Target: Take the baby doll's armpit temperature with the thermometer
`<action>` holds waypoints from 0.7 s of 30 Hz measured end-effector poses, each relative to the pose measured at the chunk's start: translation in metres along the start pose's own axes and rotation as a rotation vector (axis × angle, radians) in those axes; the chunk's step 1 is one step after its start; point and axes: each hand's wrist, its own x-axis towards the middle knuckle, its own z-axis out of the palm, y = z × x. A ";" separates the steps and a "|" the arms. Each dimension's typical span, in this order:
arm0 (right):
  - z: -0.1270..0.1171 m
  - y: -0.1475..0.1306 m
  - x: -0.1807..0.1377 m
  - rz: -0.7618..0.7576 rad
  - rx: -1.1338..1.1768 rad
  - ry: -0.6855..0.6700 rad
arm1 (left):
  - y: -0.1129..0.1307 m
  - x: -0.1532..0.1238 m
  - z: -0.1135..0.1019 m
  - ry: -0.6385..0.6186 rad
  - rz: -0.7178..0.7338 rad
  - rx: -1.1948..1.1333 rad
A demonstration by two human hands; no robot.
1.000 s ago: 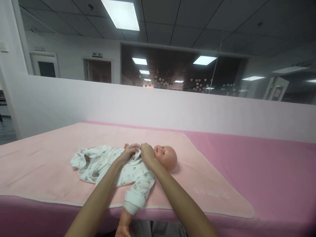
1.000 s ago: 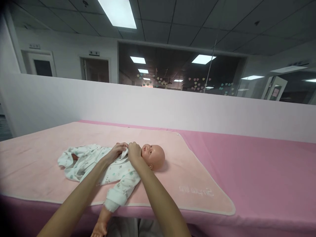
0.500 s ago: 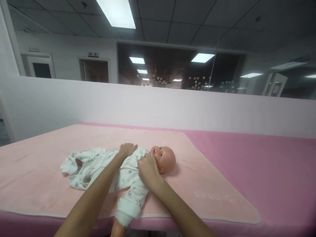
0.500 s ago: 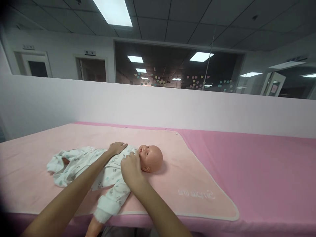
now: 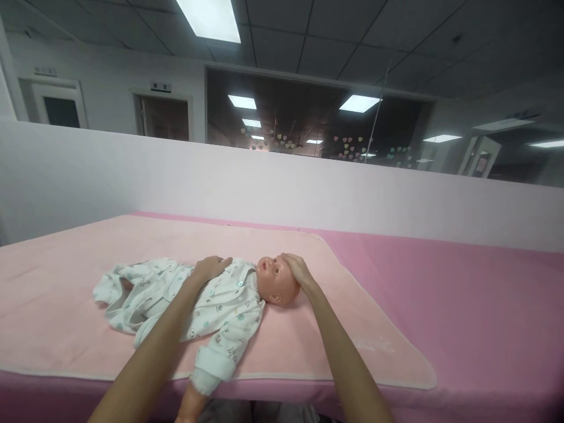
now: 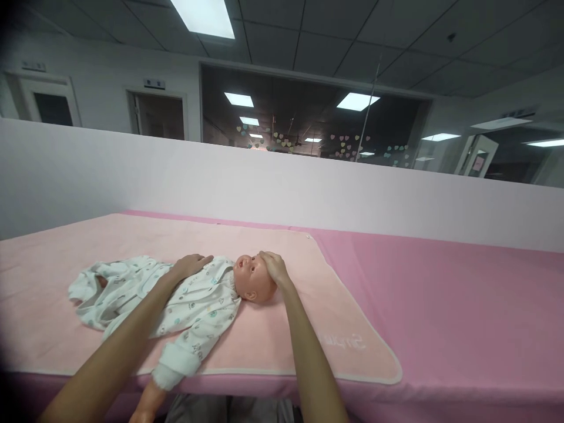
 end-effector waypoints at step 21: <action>-0.004 0.018 -0.009 0.161 0.288 0.147 | 0.002 -0.008 -0.001 0.023 -0.015 0.009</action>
